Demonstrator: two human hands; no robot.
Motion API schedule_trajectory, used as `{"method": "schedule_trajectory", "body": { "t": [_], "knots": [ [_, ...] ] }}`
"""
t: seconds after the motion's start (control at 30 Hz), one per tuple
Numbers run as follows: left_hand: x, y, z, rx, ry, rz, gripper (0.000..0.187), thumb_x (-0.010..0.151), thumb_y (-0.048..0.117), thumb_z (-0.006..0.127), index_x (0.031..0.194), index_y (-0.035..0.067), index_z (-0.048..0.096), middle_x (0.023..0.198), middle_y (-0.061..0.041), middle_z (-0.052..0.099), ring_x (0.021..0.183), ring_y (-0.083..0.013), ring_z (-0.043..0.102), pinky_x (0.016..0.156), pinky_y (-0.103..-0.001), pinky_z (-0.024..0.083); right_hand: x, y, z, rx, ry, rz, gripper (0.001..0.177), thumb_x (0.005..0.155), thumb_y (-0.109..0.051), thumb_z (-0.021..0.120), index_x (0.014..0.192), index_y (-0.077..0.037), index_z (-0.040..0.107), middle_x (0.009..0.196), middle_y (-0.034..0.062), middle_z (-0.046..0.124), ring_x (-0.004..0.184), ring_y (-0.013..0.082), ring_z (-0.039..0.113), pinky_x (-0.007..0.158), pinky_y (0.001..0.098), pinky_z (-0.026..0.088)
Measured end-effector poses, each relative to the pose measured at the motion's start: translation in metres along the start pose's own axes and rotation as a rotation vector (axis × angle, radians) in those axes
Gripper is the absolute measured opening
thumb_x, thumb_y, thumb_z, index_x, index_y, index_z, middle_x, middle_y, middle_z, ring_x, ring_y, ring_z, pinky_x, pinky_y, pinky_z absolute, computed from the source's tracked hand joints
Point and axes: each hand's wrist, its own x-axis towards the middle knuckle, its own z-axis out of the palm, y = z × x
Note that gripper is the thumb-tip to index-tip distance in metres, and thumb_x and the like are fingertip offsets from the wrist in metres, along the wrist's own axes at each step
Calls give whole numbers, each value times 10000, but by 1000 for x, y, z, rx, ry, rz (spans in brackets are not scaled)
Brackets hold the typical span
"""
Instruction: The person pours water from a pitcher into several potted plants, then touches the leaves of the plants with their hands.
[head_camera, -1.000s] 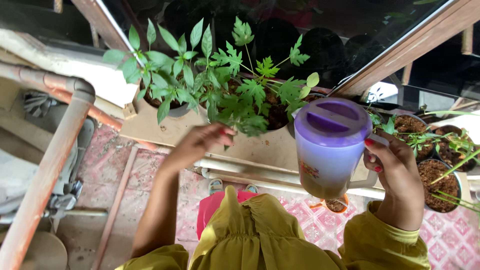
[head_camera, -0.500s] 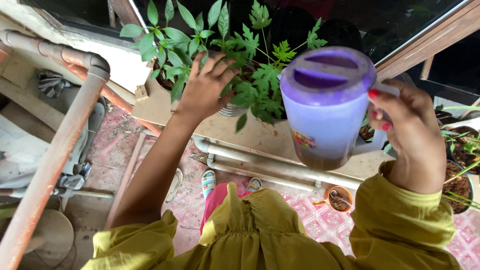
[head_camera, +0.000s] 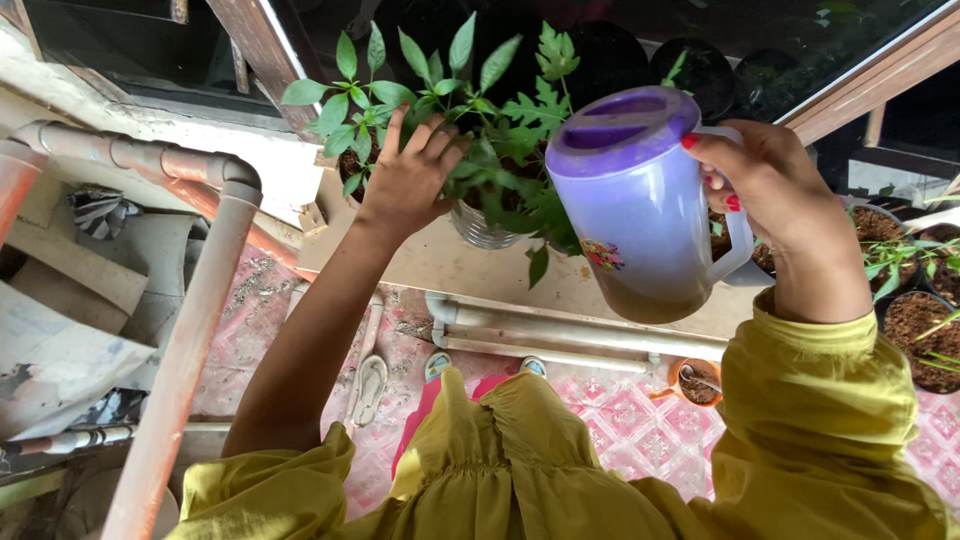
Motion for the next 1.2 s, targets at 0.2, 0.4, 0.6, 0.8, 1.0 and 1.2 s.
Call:
{"method": "schedule_trajectory", "body": {
  "t": [0.2, 0.4, 0.6, 0.8, 1.0, 1.2],
  "knots": [
    [-3, -18, 1, 23, 32, 14, 874, 749, 576, 798, 1469, 137, 570, 1409, -74, 567, 1424, -249, 407, 1240, -575, 148, 14, 1, 22, -31, 44, 110, 280, 994, -231, 696, 798, -60, 591, 672, -3, 526, 563, 83, 426, 514, 283, 336],
    [-2, -30, 9, -6, 75, 37, 702, 746, 443, 805, 1368, 157, 649, 1416, -54, 566, 1406, -247, 416, 1235, -576, 164, 28, 6, 27, -62, -12, 126, 330, 1005, -257, 677, 758, -61, 579, 616, -3, 491, 528, 87, 405, 489, 282, 322],
    [-7, -41, 17, -6, 255, 36, 405, 894, 181, 699, 1297, 148, 718, 1417, -35, 581, 1432, -235, 430, 1272, -563, 198, 38, 13, 29, -97, 2, 172, 336, 999, -267, 685, 758, -59, 579, 642, 7, 509, 540, 90, 423, 482, 282, 340],
    [-11, -51, 15, -55, 250, 30, 345, 883, 160, 683, 1222, 138, 748, 1402, -62, 603, 1412, -253, 439, 1254, -569, 210, 48, 16, 33, -78, 38, 175, 308, 995, -248, 698, 780, -57, 588, 707, 10, 548, 590, 82, 458, 519, 265, 363],
    [-12, -57, 20, -69, 226, 17, 197, 901, 144, 707, 1089, 129, 764, 1358, -42, 630, 1416, -232, 460, 1264, -559, 217, 58, 13, 39, -109, 45, 171, 307, 1001, -242, 687, 785, -45, 593, 726, 20, 561, 604, 85, 461, 529, 259, 365],
    [-15, -60, 18, -106, 224, 27, 196, 841, 133, 741, 1035, 129, 765, 1333, -36, 648, 1393, -227, 474, 1252, -546, 221, 69, 16, 43, -70, 29, 137, 287, 993, -236, 698, 794, -55, 600, 715, 22, 555, 576, 84, 461, 504, 261, 357]
  ]
}}
